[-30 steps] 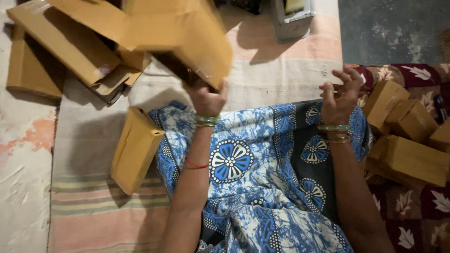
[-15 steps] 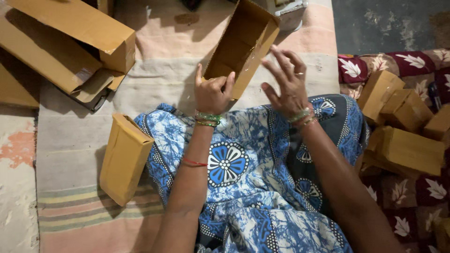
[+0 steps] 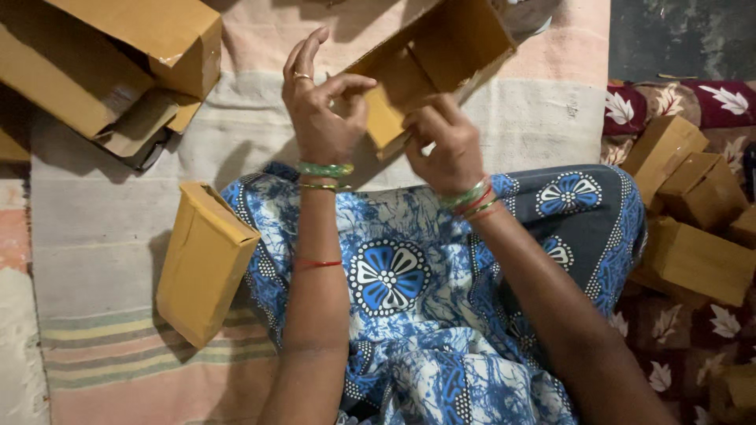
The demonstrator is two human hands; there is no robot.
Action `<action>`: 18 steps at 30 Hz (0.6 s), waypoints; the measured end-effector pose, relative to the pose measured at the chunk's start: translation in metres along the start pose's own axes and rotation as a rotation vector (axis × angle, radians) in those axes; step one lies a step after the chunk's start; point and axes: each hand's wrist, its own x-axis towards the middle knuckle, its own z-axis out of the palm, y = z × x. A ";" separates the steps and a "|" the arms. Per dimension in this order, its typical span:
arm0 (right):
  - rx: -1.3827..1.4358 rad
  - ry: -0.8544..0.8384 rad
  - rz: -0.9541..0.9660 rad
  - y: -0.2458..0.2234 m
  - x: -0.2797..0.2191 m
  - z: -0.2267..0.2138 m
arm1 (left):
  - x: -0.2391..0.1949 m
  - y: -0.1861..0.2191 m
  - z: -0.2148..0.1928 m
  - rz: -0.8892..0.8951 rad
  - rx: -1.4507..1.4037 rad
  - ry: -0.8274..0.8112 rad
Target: The person sits on the floor and packs smartwatches into small cardboard boxes. They place the watch and its accessories into the box, close the flaps, and seal the box with clear packing tape. The person repeats this process for multiple units.
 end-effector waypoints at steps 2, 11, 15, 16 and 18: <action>0.051 -0.024 0.030 -0.019 -0.004 0.010 | 0.000 -0.013 -0.009 -0.007 0.076 -0.083; 0.224 -0.281 0.175 -0.051 0.023 0.002 | -0.010 -0.032 -0.008 -0.272 0.040 -0.095; 0.180 -0.336 0.311 -0.030 0.044 0.013 | -0.005 -0.049 -0.024 -0.201 0.156 0.075; 0.133 -0.316 0.306 -0.020 0.053 0.018 | -0.006 -0.054 -0.031 -0.175 0.182 0.111; 0.120 -0.015 -0.011 0.011 0.081 0.016 | -0.007 -0.060 -0.042 -0.217 0.170 0.128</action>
